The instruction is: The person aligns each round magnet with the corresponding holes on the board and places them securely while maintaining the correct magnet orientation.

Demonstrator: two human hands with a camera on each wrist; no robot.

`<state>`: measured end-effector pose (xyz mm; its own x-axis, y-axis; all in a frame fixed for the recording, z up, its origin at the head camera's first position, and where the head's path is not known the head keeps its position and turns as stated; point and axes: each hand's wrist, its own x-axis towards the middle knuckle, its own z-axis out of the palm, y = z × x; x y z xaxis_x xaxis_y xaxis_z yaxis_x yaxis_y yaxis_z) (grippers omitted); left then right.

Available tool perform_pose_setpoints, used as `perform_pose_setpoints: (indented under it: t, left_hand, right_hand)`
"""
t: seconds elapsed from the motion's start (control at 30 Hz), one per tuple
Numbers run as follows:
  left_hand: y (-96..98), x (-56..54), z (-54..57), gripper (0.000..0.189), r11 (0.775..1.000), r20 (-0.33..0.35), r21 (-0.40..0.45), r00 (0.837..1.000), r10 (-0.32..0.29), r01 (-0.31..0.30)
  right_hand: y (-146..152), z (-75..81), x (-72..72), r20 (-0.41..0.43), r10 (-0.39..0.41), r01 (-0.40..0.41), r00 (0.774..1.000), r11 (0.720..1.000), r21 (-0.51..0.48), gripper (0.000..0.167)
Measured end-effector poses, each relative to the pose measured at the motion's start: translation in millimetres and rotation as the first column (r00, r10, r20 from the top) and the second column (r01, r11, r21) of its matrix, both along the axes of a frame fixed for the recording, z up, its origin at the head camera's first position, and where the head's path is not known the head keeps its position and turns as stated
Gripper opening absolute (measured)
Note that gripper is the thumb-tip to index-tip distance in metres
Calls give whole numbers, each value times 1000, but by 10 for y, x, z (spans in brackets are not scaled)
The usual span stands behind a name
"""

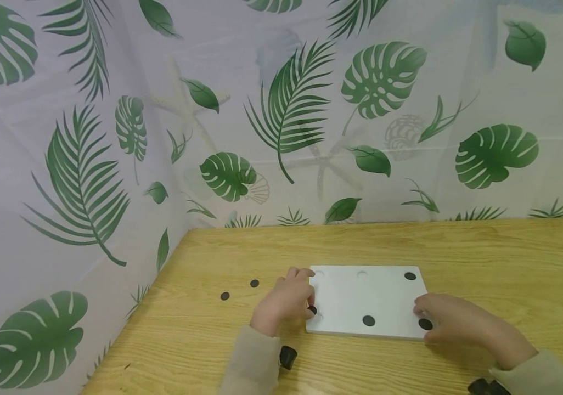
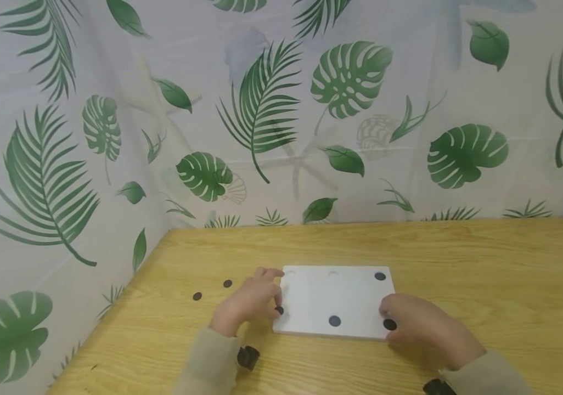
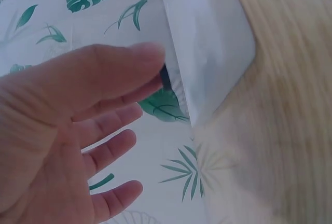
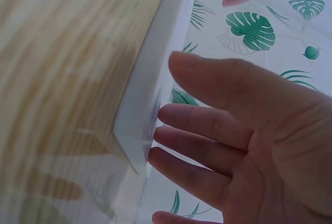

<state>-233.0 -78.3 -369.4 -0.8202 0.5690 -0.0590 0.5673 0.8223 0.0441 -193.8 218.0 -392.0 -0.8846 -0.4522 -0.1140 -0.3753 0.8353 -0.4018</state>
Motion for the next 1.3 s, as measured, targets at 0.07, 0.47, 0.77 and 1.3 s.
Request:
perform_pose_setpoints:
  t: [0.07, 0.47, 0.77, 1.3]
  left_hand:
    - [20, 6, -12, 12, 1000, -2, -11, 1000, -5, 5]
    - [92, 26, -67, 10, 998, 9, -57, 1000, -2, 2]
    - [120, 21, -90, 9, 999, 57, -36, 998, 21, -19]
    - [145, 26, -110, 10, 999, 55, -29, 998, 21, -20]
  right_hand:
    - [-3, 1, 1, 3, 5, -5, 1000, 1000, 1, 44]
    - [-14, -2, -5, -7, 8, -8, 1000, 1000, 11, 45]
    - [-25, 6, -10, 3, -3, 3, 1000, 1000, 16, 46]
    - [-17, -8, 0, -6, 0, 0, 1000, 1000, 24, 45]
